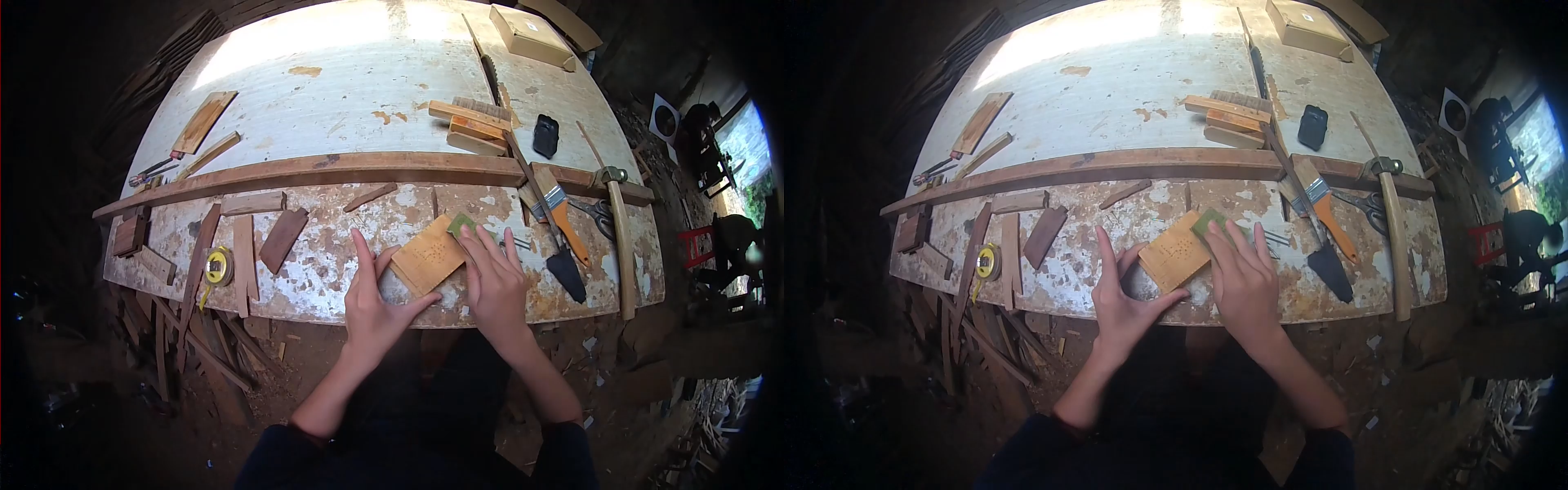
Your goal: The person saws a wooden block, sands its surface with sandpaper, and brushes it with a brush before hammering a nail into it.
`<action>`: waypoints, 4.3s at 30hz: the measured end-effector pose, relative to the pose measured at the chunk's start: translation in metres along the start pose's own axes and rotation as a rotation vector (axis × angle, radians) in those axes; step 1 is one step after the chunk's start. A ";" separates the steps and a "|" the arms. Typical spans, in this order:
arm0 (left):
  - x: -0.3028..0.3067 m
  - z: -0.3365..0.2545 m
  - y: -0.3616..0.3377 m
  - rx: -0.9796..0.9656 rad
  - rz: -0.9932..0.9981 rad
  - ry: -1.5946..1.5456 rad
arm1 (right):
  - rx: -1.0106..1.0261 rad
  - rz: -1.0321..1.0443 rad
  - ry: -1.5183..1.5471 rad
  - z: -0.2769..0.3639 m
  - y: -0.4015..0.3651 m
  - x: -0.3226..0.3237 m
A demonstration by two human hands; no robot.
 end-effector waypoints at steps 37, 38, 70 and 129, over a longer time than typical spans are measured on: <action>-0.003 -0.013 0.003 -0.013 0.048 -0.130 | 0.376 0.123 0.157 0.079 -0.003 0.013; -0.002 -0.014 0.003 -0.031 0.042 -0.146 | 0.397 0.137 0.160 0.084 -0.003 0.017; -0.004 -0.018 0.002 -0.062 0.003 -0.176 | 0.053 -0.018 0.025 0.028 0.008 0.031; -0.009 -0.007 -0.006 0.016 -0.008 -0.257 | 0.106 -0.013 0.109 0.059 -0.012 0.014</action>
Point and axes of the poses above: each hand's wrist, its own y-axis towards the middle knuckle, its own x-axis out of the back of the hand, z = x × y, the point moved 8 cm from there along y, towards the middle knuckle, and after that the axes turned 2 degrees about x, right-handed, at the moved point
